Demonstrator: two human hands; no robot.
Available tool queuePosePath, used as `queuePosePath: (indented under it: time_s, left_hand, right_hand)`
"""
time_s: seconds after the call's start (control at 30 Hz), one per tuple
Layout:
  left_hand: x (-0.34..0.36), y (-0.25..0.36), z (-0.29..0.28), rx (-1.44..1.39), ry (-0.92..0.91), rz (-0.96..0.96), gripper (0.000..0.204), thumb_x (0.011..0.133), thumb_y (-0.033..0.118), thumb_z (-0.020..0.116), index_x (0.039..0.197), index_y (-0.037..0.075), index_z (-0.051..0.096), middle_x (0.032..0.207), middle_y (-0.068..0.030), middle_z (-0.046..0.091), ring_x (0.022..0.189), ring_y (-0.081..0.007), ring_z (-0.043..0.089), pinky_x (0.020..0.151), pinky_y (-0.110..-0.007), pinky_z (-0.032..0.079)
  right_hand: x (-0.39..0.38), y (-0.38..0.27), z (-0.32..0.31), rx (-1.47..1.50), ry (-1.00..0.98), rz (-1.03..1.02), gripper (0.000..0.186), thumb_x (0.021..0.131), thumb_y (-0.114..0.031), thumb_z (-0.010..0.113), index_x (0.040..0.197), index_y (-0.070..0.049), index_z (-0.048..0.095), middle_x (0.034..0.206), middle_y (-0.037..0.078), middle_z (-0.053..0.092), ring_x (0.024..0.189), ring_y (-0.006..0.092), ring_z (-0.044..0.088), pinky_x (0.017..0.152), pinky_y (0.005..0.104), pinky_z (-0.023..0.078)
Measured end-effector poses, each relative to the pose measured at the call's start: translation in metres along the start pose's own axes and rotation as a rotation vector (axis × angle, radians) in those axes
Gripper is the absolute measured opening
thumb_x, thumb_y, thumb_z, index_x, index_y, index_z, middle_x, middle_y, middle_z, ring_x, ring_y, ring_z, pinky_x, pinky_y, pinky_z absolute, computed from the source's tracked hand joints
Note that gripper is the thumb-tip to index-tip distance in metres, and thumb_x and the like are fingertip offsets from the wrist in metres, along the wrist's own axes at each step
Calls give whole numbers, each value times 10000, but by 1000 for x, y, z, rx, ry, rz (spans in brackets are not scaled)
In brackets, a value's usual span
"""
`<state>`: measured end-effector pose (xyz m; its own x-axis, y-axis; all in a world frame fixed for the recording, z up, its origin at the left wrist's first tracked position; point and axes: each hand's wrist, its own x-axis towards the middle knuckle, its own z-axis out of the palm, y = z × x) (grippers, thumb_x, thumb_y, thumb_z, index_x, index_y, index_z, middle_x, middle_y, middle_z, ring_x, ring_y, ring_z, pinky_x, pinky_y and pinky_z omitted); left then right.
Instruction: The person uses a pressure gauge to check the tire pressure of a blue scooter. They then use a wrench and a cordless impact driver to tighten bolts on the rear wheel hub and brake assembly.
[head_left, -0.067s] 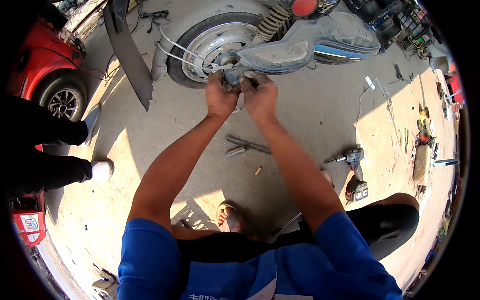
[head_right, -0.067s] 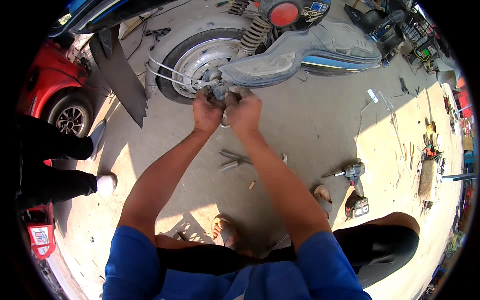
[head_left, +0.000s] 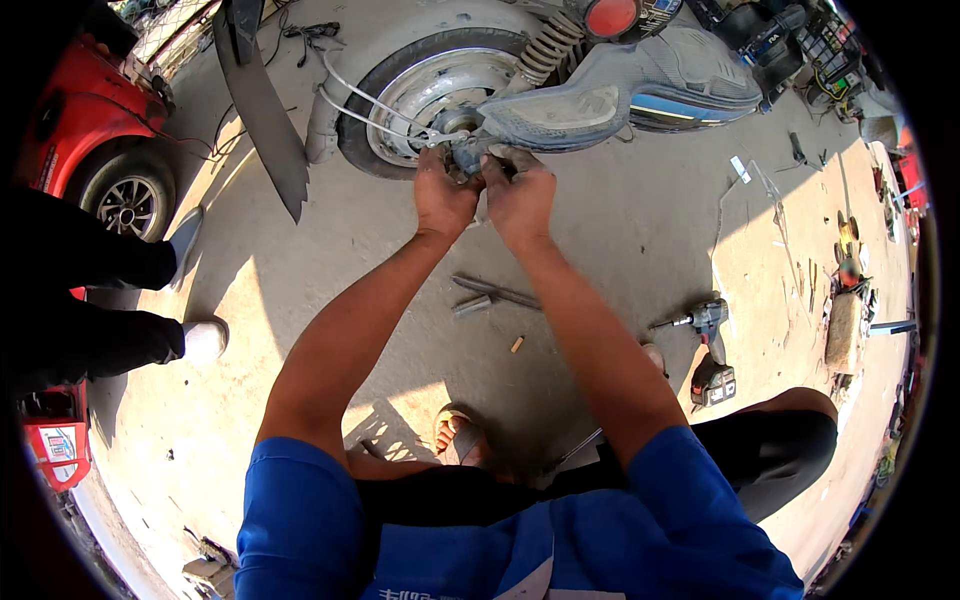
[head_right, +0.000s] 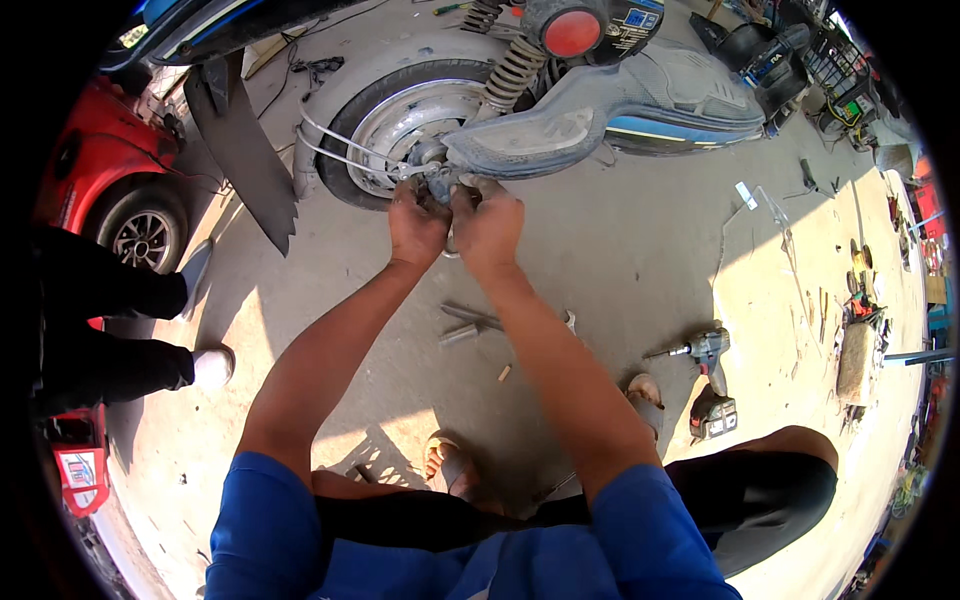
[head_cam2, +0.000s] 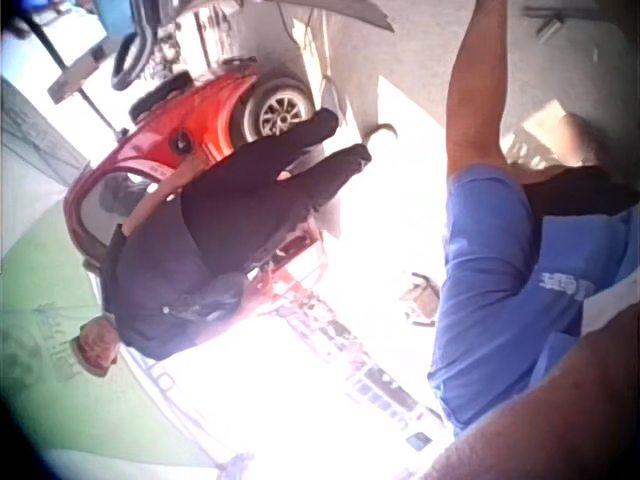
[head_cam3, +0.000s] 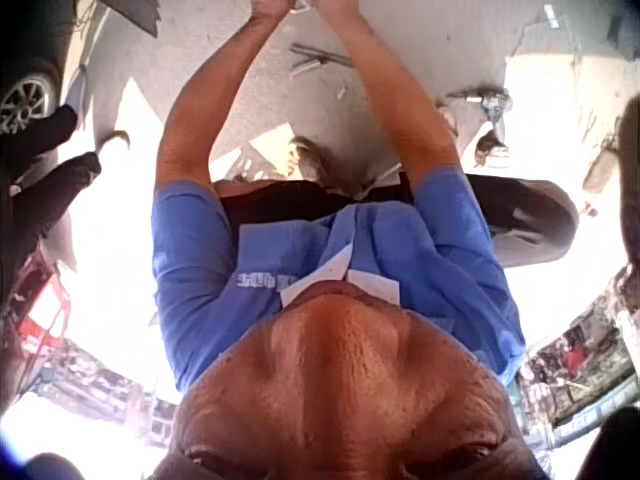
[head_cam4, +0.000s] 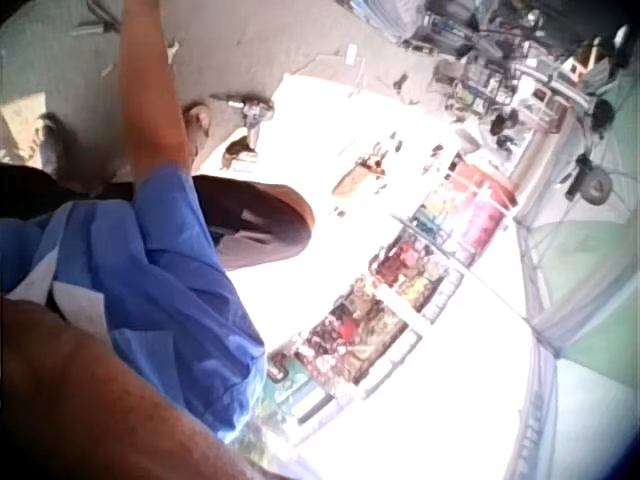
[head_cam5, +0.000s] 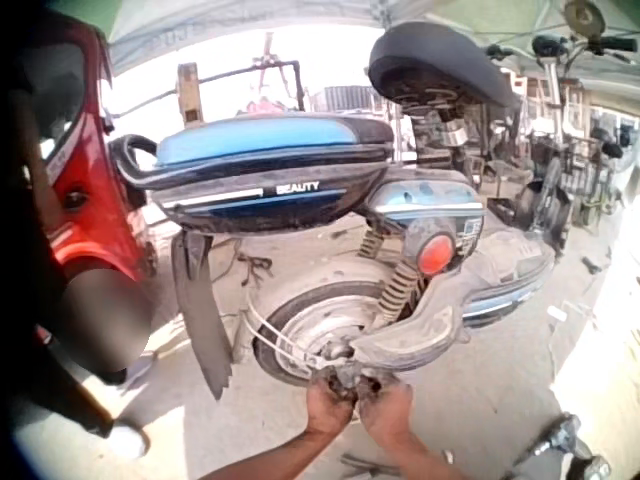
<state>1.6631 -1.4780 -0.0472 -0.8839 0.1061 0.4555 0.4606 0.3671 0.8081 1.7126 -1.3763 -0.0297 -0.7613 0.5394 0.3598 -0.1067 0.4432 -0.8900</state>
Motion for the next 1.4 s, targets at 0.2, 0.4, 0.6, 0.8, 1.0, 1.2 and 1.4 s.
queuePosePath:
  time_s: [0.2,0.4,0.6,0.8,1.0,1.2,1.4]
  left_hand:
    - [0,2,-4,31,-28,-46,301,714,128,716,918,-39,571,931,-255,578,924,-438,545,797,-457,469]
    - [0,-7,0,-8,-8,25,273,735,123,692,897,-52,560,921,-279,566,914,-480,515,834,-493,438]
    - [-1,-11,2,3,-14,50,275,719,105,693,900,-48,553,889,-283,574,918,-494,510,881,-492,428]
    - [-3,-2,-2,37,-39,6,289,715,86,685,934,-49,552,876,-274,584,954,-496,517,908,-498,428]
    - [-6,-7,-2,74,-43,-30,384,703,83,701,1005,-58,510,1012,-284,565,1005,-488,511,875,-494,447]
    - [-11,-9,0,-9,-26,-18,406,697,49,705,1008,-52,465,1026,-269,499,941,-476,510,807,-484,458]
    - [-15,-8,0,54,5,-35,445,699,49,725,1047,-50,465,1080,-259,491,985,-456,513,807,-467,468]
  right_hand:
    - [7,6,16,-205,111,-205,206,783,-163,715,937,-27,725,817,180,693,689,295,674,666,363,523]
    - [10,4,18,-298,48,-98,233,775,-219,726,933,-49,735,781,162,695,675,313,673,661,369,524]
    - [10,4,22,-310,62,-111,237,765,-222,735,924,-46,735,781,170,692,685,321,674,662,383,524]
    - [12,13,23,-295,53,-104,258,751,-241,739,906,-36,739,853,163,700,831,355,647,771,420,511]
    - [12,4,22,-317,1,-57,254,748,-248,735,884,-33,743,871,179,697,860,385,627,803,447,501]
    - [12,7,26,-275,-8,-12,215,757,-220,711,853,-29,735,868,181,692,867,396,620,808,456,493]
    - [10,6,28,-261,79,-137,162,770,-178,709,771,-18,692,727,172,650,689,368,605,663,424,466]
